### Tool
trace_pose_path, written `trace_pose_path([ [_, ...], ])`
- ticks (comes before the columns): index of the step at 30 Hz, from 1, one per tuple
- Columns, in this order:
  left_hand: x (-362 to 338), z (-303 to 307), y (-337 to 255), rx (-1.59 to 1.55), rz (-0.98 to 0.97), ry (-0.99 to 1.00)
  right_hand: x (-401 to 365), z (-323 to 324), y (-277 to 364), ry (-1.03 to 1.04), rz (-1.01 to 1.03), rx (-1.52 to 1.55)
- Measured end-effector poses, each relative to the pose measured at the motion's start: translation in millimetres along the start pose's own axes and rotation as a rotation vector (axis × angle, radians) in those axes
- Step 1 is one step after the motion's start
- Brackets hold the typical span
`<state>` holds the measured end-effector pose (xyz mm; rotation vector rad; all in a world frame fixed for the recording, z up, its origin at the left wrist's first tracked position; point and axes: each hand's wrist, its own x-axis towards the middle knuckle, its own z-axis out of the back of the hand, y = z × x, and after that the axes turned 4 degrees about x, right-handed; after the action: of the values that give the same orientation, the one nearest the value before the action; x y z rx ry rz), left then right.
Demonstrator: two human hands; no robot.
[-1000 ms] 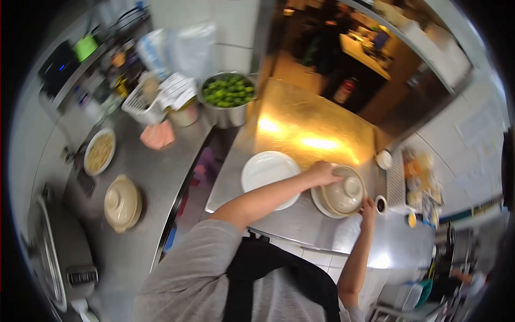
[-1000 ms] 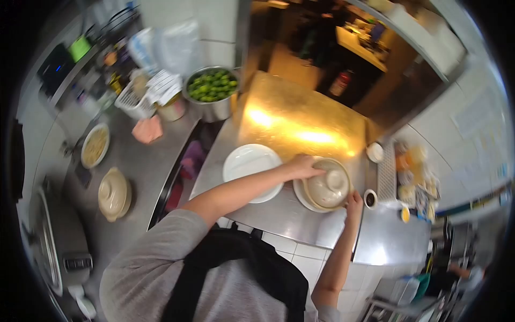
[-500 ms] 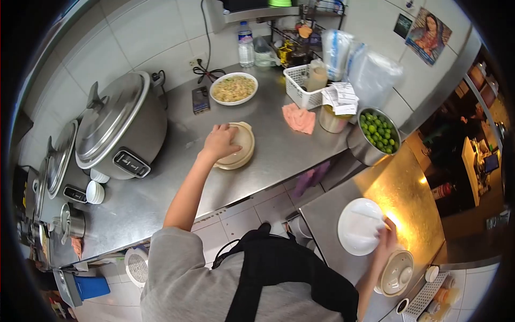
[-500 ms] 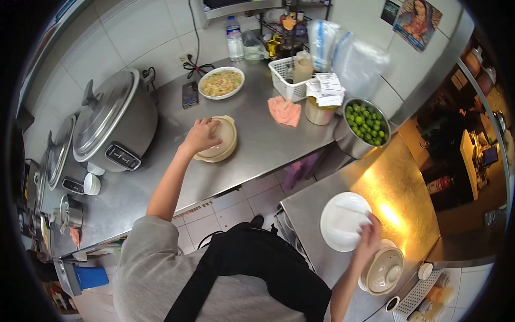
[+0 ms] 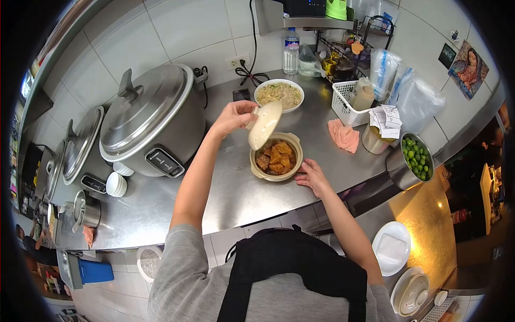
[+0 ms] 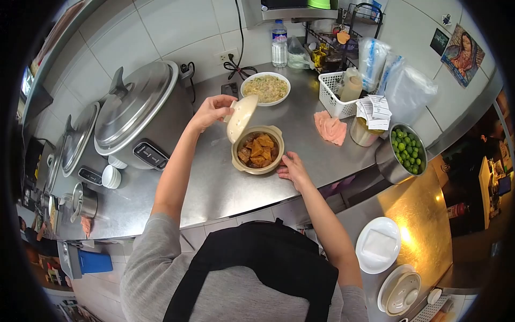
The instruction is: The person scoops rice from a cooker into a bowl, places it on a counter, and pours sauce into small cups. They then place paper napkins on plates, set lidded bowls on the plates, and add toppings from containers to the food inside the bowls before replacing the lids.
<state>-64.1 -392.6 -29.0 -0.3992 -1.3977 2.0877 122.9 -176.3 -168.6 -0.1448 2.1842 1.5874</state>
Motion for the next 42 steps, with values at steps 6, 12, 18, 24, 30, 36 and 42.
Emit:
trace_pose_path([
  [6,-19.7,-58.5,-9.9,0.755,-0.267,0.086,14.3,-11.7,6.2,-0.050,0.005,0.077],
  [12,-24.1,-85.8,8.6,0.886,-0.298,0.121,21.8,-15.6,10.2,-0.050,-0.011,0.041],
  [18,-34.9,-57.0,123.6,-0.175,0.274,-0.157,61.9,-19.7,-24.9,-0.016,0.102,0.077],
  [24,-54.9,-102.5,83.8,-0.276,0.322,0.026,-3.8,-8.1,-6.6,-0.113,0.247,0.021],
  [30,-49.6,-226.4,6.7,-0.285,0.041,0.385,-139.3,86.1,-37.5,-0.683,0.599,-0.223],
  [36,-76.4,-394.3,-79.1,-0.392,-0.129,0.900,-314.7,126.9,-41.7,-1.105,0.447,0.196],
  [42,-92.4,-470.4,-90.4,-0.008,-0.326,0.995,-354.0,179.3,-109.8,-1.450,0.260,-0.372],
])
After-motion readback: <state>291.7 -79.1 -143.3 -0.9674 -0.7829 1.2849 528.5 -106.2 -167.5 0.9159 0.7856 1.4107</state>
